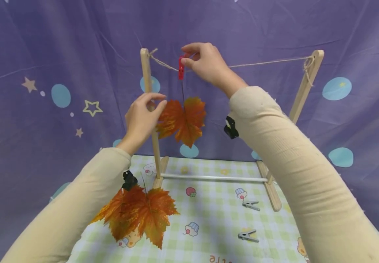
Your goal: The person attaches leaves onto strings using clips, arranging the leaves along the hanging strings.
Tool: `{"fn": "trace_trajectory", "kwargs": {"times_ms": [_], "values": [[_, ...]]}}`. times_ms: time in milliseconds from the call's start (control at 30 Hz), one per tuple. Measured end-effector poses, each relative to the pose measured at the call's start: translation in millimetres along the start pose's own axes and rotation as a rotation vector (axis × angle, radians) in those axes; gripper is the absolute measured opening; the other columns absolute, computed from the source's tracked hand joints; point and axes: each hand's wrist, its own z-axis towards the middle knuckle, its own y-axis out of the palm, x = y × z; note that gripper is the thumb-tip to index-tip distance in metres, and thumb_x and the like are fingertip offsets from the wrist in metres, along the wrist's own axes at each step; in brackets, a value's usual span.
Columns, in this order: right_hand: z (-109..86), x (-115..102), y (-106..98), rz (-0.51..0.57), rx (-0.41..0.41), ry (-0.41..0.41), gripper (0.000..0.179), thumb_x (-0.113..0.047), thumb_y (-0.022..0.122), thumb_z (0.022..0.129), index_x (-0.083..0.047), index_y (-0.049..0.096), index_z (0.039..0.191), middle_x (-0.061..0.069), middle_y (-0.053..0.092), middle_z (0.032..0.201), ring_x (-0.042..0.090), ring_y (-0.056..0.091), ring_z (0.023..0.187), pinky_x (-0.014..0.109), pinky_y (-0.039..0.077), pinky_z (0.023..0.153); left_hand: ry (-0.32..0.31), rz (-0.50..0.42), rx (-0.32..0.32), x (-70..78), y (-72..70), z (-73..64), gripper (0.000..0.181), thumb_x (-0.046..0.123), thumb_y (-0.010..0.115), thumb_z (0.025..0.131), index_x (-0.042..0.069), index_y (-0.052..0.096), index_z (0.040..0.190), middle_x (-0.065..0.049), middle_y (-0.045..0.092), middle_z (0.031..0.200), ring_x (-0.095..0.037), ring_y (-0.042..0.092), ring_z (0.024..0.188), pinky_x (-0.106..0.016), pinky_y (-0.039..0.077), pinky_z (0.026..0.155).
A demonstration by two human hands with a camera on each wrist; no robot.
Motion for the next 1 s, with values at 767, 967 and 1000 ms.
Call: {"fn": "trace_trajectory", "kwargs": {"times_ms": [767, 967, 1000], "values": [[-100.4, 37.5, -12.4, 0.274, 0.27, -0.282, 0.033, -0.009, 0.068, 0.095, -0.004, 0.066, 0.128, 0.007, 0.069, 0.119, 0.011, 0.061, 0.102, 0.027, 0.047, 0.091, -0.064, -0.157, -0.043, -31.9, -27.0, -43.9, 0.035, 0.042, 0.063, 0.097, 0.015, 0.071, 0.118, 0.001, 0.069, 0.112, -0.014, 0.059, 0.097, -0.033, 0.044, 0.084], [-132.9, 49.7, -11.0, 0.292, 0.282, -0.29, 0.031, -0.005, 0.067, 0.095, -0.002, 0.067, 0.126, 0.008, 0.069, 0.116, 0.011, 0.063, 0.098, 0.027, 0.049, 0.09, -0.09, -0.163, -0.102, -40.0, -33.1, -60.0, 0.039, 0.045, 0.061, 0.097, 0.015, 0.069, 0.122, 0.001, 0.066, 0.117, -0.014, 0.057, 0.099, -0.036, 0.043, 0.085], [-137.6, 51.8, -10.6, 0.293, 0.283, -0.287, 0.032, -0.004, 0.067, 0.095, -0.002, 0.066, 0.126, 0.008, 0.069, 0.115, 0.011, 0.063, 0.098, 0.027, 0.049, 0.089, -0.093, -0.164, -0.112, -41.5, -33.9, -62.4, 0.04, 0.045, 0.062, 0.097, 0.015, 0.069, 0.122, 0.001, 0.066, 0.117, -0.014, 0.056, 0.099, -0.036, 0.043, 0.085]]}}
